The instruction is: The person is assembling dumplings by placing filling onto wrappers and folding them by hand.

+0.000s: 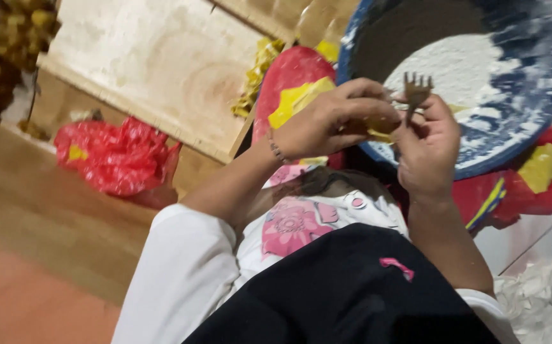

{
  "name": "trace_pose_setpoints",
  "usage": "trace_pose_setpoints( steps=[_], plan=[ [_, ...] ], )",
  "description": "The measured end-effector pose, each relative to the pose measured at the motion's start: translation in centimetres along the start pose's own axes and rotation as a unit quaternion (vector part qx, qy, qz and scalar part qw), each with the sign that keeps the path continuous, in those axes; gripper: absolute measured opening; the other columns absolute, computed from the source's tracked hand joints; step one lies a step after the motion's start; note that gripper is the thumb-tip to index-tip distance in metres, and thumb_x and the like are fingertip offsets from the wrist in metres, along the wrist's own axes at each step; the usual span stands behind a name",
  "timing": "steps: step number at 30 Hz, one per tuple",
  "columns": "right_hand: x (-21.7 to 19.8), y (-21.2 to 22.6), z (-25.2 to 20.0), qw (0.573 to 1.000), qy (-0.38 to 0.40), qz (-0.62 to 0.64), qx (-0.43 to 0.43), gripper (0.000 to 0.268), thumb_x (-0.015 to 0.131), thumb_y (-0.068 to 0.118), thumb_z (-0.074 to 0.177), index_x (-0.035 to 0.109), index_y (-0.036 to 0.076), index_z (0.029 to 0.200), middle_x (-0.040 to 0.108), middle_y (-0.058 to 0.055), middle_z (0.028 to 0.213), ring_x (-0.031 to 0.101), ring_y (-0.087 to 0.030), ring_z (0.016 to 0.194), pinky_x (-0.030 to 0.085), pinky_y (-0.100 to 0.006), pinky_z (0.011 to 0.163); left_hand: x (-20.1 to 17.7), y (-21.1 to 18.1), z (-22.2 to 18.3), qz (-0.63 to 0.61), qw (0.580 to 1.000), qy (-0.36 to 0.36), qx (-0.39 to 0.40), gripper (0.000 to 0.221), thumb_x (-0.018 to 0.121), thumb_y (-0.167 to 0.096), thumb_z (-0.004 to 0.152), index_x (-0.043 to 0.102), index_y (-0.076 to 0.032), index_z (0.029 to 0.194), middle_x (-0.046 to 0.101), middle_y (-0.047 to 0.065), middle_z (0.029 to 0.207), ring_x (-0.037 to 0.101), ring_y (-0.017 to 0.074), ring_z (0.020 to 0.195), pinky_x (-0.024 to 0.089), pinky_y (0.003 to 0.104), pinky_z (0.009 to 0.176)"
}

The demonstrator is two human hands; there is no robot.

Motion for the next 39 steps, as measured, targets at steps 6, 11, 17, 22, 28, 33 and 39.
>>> trace_pose_setpoints(
  steps=[6,11,17,22,28,33,39],
  plan=[
    [1.5,0.6,-0.1,0.997,0.004,0.016,0.080,0.007,0.058,0.006,0.112,0.054,0.006,0.117,0.072,-0.024,0.100,0.046,-0.008,0.057,0.034,-0.017,0.056,-3.0,2.5,-3.9,0.056,0.998,-0.021,0.032,0.015,0.072,-0.003,0.099,0.067,-0.005,0.113,0.064,0.012,0.108,0.067,0.0271,0.100,0.058,0.037,0.084],
    [-1.1,-2.1,0.5,0.998,-0.018,-0.006,0.057,0.005,0.055,-0.004,0.117,0.058,0.000,0.119,0.066,-0.021,0.093,0.077,-0.024,0.090,0.038,-0.018,0.057,-9.6,6.4,-11.9,0.164,0.967,-0.157,-0.120,0.015,0.080,0.004,0.091,0.072,-0.004,0.100,0.072,0.010,0.096,0.074,0.0161,0.088,0.068,0.018,0.078],
    [-0.8,-3.0,0.6,0.998,0.015,-0.045,0.038,0.004,0.052,0.000,0.121,0.055,-0.002,0.122,0.066,-0.029,0.099,0.066,-0.022,0.080,0.035,-0.023,0.060,-11.3,17.0,-23.5,0.320,0.847,-0.174,-0.388,0.012,0.074,-0.008,0.094,0.074,-0.005,0.082,0.067,0.006,0.083,0.065,0.0142,0.072,0.063,0.020,0.068],
    [0.0,-1.4,0.0,0.995,0.046,-0.086,0.028,0.006,0.048,-0.003,0.124,0.053,-0.002,0.126,0.069,-0.026,0.107,0.055,-0.016,0.074,0.038,-0.024,0.066,-9.6,19.9,-25.4,0.370,0.812,-0.209,-0.401,0.026,0.054,0.006,0.090,0.063,0.001,0.066,0.055,0.014,0.072,0.051,0.0297,0.049,0.046,0.040,0.042],
    [-2.2,-3.4,-0.3,0.996,-0.001,-0.077,0.033,0.004,0.056,-0.005,0.120,0.057,-0.003,0.123,0.069,-0.023,0.098,0.067,-0.020,0.082,0.040,-0.023,0.066,-8.4,27.2,-26.9,0.398,0.825,-0.218,-0.336,0.017,0.065,0.001,0.082,0.061,-0.006,0.067,0.053,0.012,0.074,0.055,0.0337,0.055,0.044,0.045,0.044],
    [-1.3,-2.5,-0.8,0.983,0.015,-0.179,0.048,0.009,0.065,-0.006,0.111,0.067,-0.002,0.119,0.069,-0.012,0.098,0.053,-0.012,0.073,0.044,-0.027,0.065,-8.6,19.4,-21.0,0.410,0.802,-0.150,-0.408,0.011,0.060,-0.005,0.087,0.070,-0.001,0.088,0.069,0.020,0.090,0.066,0.0385,0.066,0.052,0.047,0.049],
    [2.4,-4.9,1.4,0.944,0.100,-0.310,-0.057,0.031,0.085,0.010,0.094,0.075,-0.002,0.121,0.062,-0.015,0.106,0.058,-0.027,0.092,0.048,-0.034,0.075,-5.6,12.4,-12.5,0.290,0.920,-0.209,-0.162,0.017,0.064,-0.017,0.099,0.072,-0.008,0.111,0.071,0.014,0.106,0.069,0.0316,0.101,0.058,0.042,0.088]
  ],
)
Point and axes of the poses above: each hand's wrist, its own z-axis towards the middle knuckle, its own x-axis out of the palm, y = z × x, the point moved 7 cm from there along z, towards the middle knuckle
